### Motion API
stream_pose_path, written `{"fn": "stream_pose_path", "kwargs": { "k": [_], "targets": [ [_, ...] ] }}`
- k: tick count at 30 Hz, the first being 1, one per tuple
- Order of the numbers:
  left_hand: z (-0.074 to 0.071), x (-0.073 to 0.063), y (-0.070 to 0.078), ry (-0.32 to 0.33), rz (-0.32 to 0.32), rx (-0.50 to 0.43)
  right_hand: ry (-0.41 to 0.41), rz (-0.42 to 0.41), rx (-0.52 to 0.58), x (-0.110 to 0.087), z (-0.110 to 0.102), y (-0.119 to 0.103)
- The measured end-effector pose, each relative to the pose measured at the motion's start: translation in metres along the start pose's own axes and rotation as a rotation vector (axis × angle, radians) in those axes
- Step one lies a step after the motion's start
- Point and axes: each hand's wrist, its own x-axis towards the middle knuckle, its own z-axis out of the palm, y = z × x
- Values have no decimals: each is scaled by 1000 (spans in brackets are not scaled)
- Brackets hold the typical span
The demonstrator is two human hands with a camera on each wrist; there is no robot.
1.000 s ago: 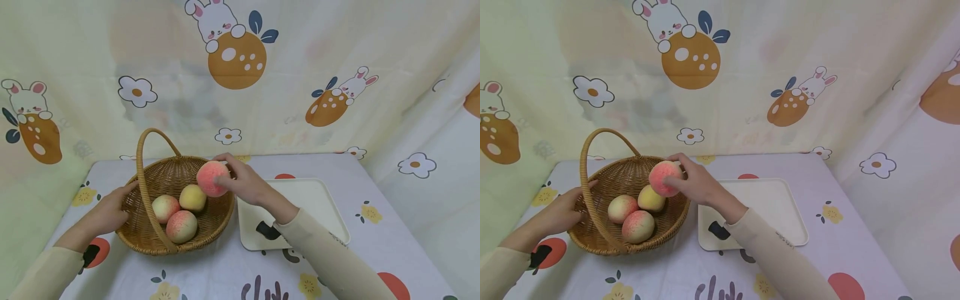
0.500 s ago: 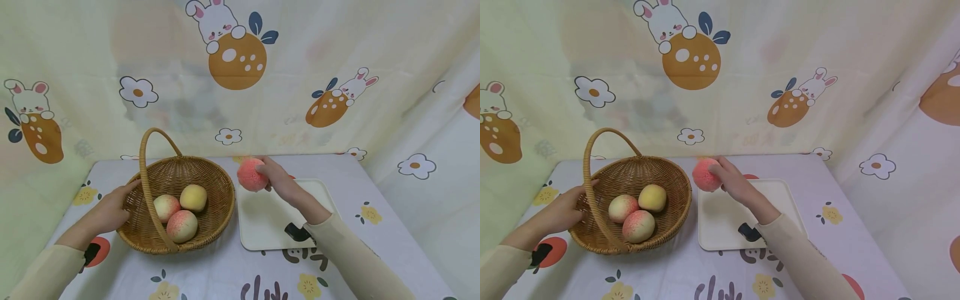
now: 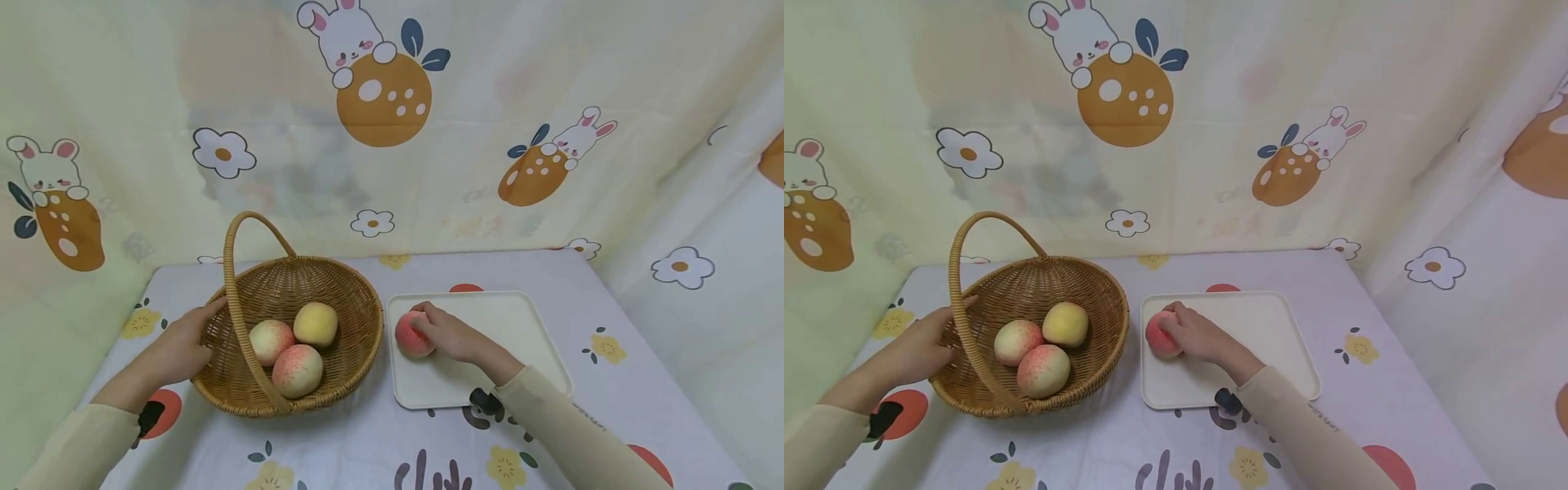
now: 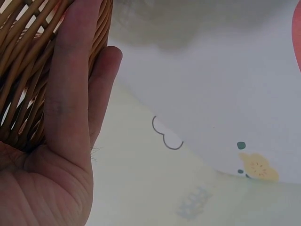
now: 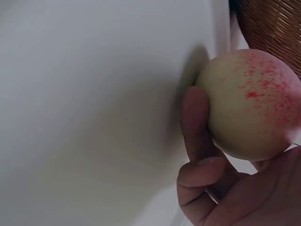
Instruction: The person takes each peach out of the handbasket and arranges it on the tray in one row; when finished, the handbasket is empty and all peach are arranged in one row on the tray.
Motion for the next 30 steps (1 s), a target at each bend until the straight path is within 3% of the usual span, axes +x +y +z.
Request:
{"fn": "stream_pose_path", "kwargs": {
  "k": [9,16,20,23,26,30],
  "targets": [
    [2,-1,-2,15,9,-5,-19,-92,-105,0,-2,4],
    [0,-1,-2,4,-13,4,-128,-166,-98,-2,-8,13],
    [-1,-1,-2,3,-7,4,-112,-225,-135,-1,-7,15],
    [-1,-2,-1,9,11,2,-109,-210,-146,-3,-8,14],
    [-1,-2,0,8,18,0,-91,-144,-199,-5,-13,7],
    [-1,-2,1,1,17,-7,8,-51,-279,-6,-28,-11]
  ]
}}
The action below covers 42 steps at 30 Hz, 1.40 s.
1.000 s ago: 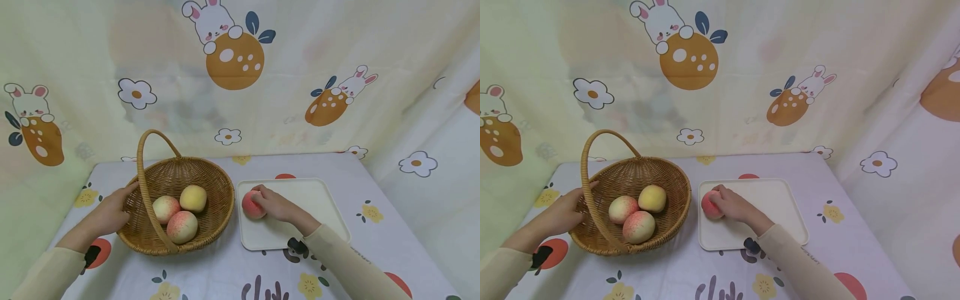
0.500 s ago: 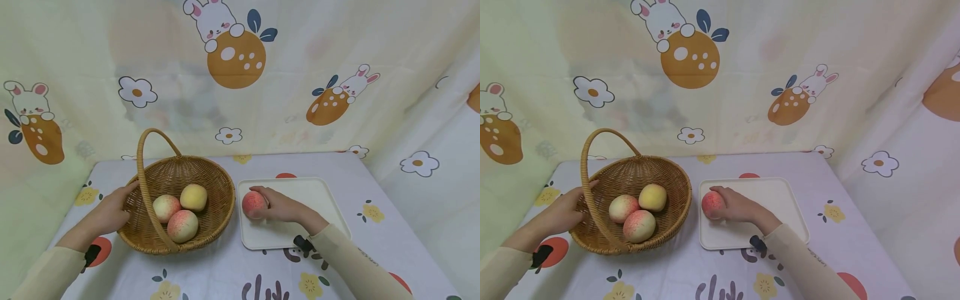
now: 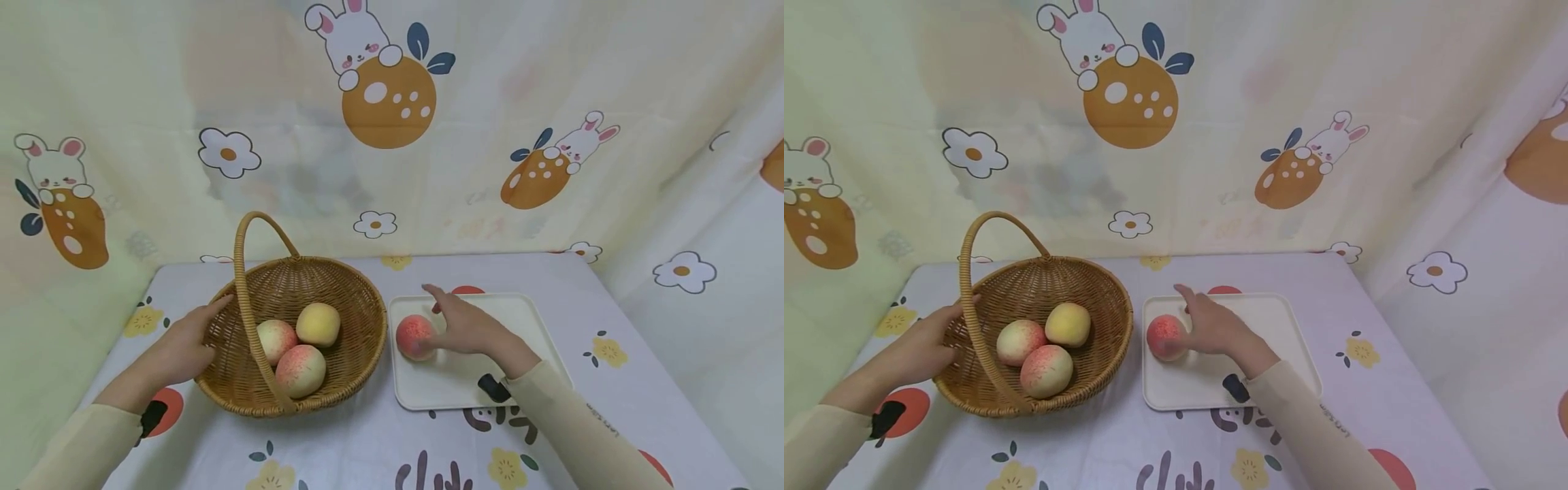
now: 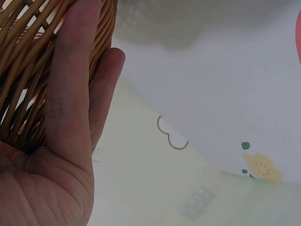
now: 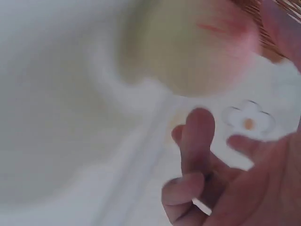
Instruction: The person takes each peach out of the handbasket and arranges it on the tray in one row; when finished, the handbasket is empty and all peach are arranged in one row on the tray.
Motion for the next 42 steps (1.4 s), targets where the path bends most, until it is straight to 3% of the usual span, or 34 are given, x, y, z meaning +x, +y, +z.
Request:
{"fn": "stream_pose_path", "kwargs": {
  "k": [3,6,9,11,21,26,32,35,42],
  "targets": [
    [0,0,0,2,2,6,105,10,44,5,-14,-17],
    [0,-1,1,5,4,4,168,-78,190,13,-20,-40],
    [0,0,3,8,8,3,153,-220,316,19,-15,-64],
    [1,0,5,12,12,4,111,-299,340,21,-6,-79],
    [4,-2,8,30,6,12,-146,-444,111,28,45,-126],
    [5,-2,6,40,1,14,-211,-486,-19,31,59,-138],
    [5,-2,3,48,-4,24,-226,-490,-207,31,70,-148],
    [4,-3,2,44,-11,29,-215,-486,-242,32,71,-152],
    [3,-2,-1,37,12,32,-102,-439,-332,35,80,-159]
  ]
}}
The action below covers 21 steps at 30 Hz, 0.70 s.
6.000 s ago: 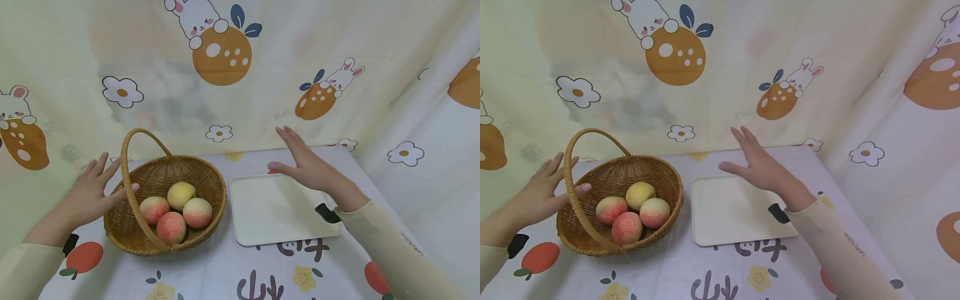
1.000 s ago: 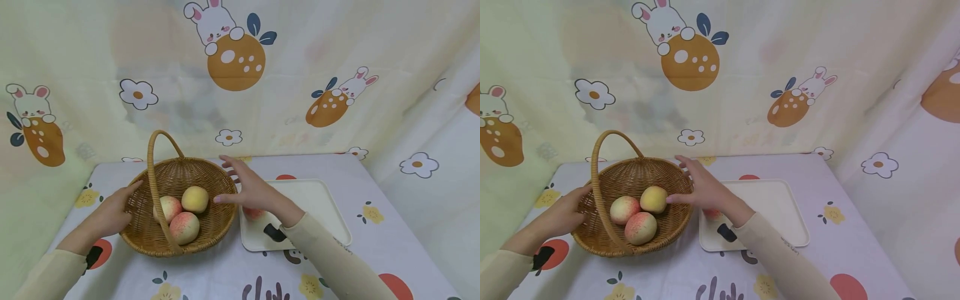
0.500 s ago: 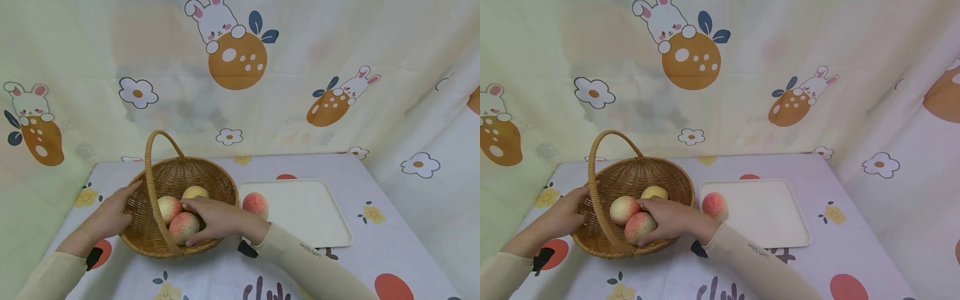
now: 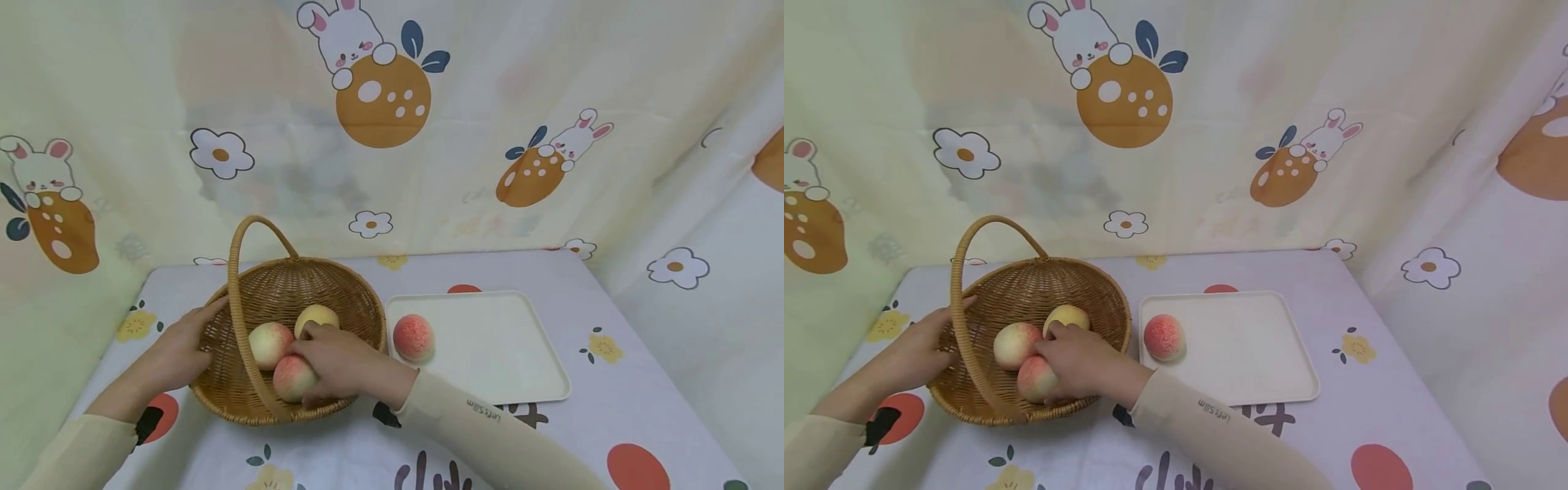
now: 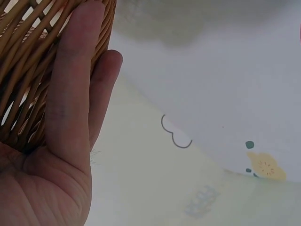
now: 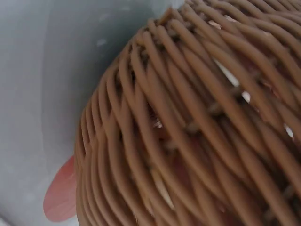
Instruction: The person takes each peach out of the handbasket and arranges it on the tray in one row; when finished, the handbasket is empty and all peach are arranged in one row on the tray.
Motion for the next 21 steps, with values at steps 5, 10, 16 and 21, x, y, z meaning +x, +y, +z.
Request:
{"fn": "stream_pose_path", "kwargs": {
  "k": [5,10,16,21],
  "targets": [
    [1,0,1,6,8,-5,41,16,-24,1,2,-3],
    [0,-1,1,8,3,6,40,7,6,1,1,-2],
    [1,-2,6,5,25,-16,53,47,48,-3,0,1],
    [0,-3,8,9,28,-13,118,85,188,-11,-6,7]
  ]
}}
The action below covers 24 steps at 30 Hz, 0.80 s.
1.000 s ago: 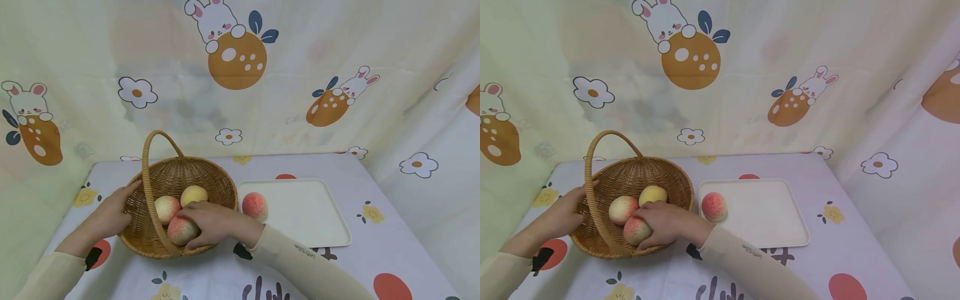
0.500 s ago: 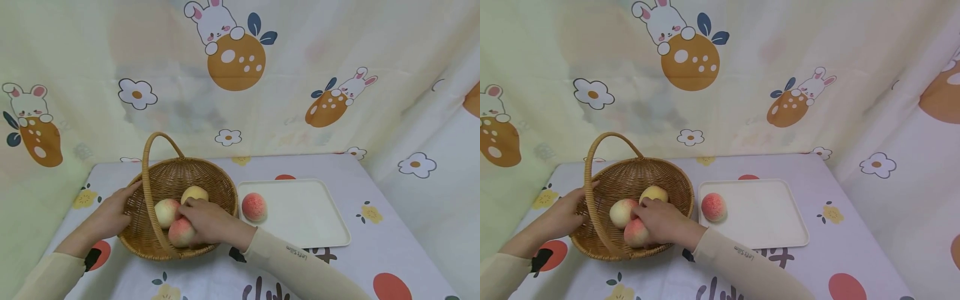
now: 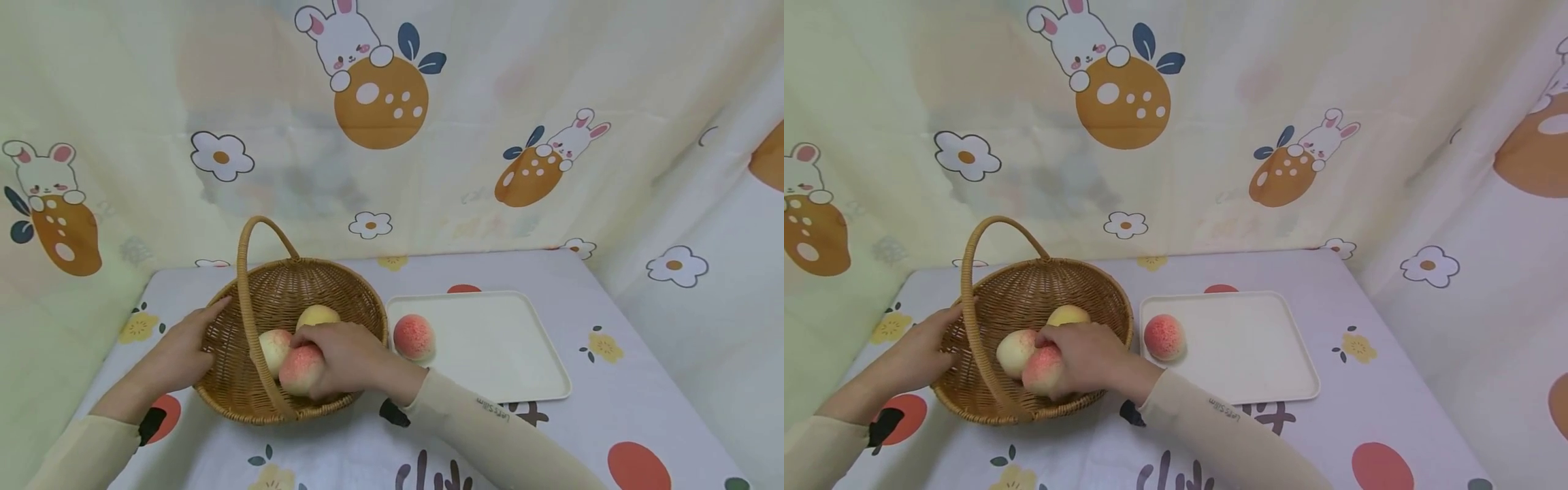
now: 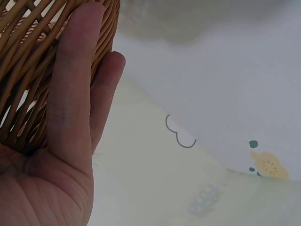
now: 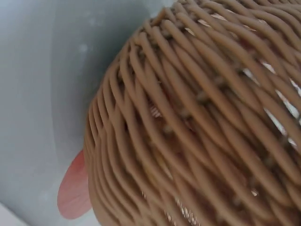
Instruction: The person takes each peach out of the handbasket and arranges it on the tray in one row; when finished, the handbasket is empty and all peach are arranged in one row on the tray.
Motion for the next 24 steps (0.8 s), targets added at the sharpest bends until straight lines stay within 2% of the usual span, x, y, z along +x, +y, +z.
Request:
{"fn": "stream_pose_path", "kwargs": {
  "k": [5,10,13,16,19,24],
  "targets": [
    [0,-1,-2,2,-19,-2,106,-4,264,-6,-12,12],
    [2,-2,-4,2,-27,-10,180,-82,672,-14,-26,29],
    [2,-2,-5,1,-27,-11,212,-133,874,-22,-34,39],
    [2,-2,-5,0,-25,-6,266,-123,965,-32,-42,50],
    [1,-2,-5,1,-21,-3,318,-73,1034,-42,-49,62],
    [1,-2,-5,-1,-19,-5,398,-8,1062,-64,-58,85]
  ]
}}
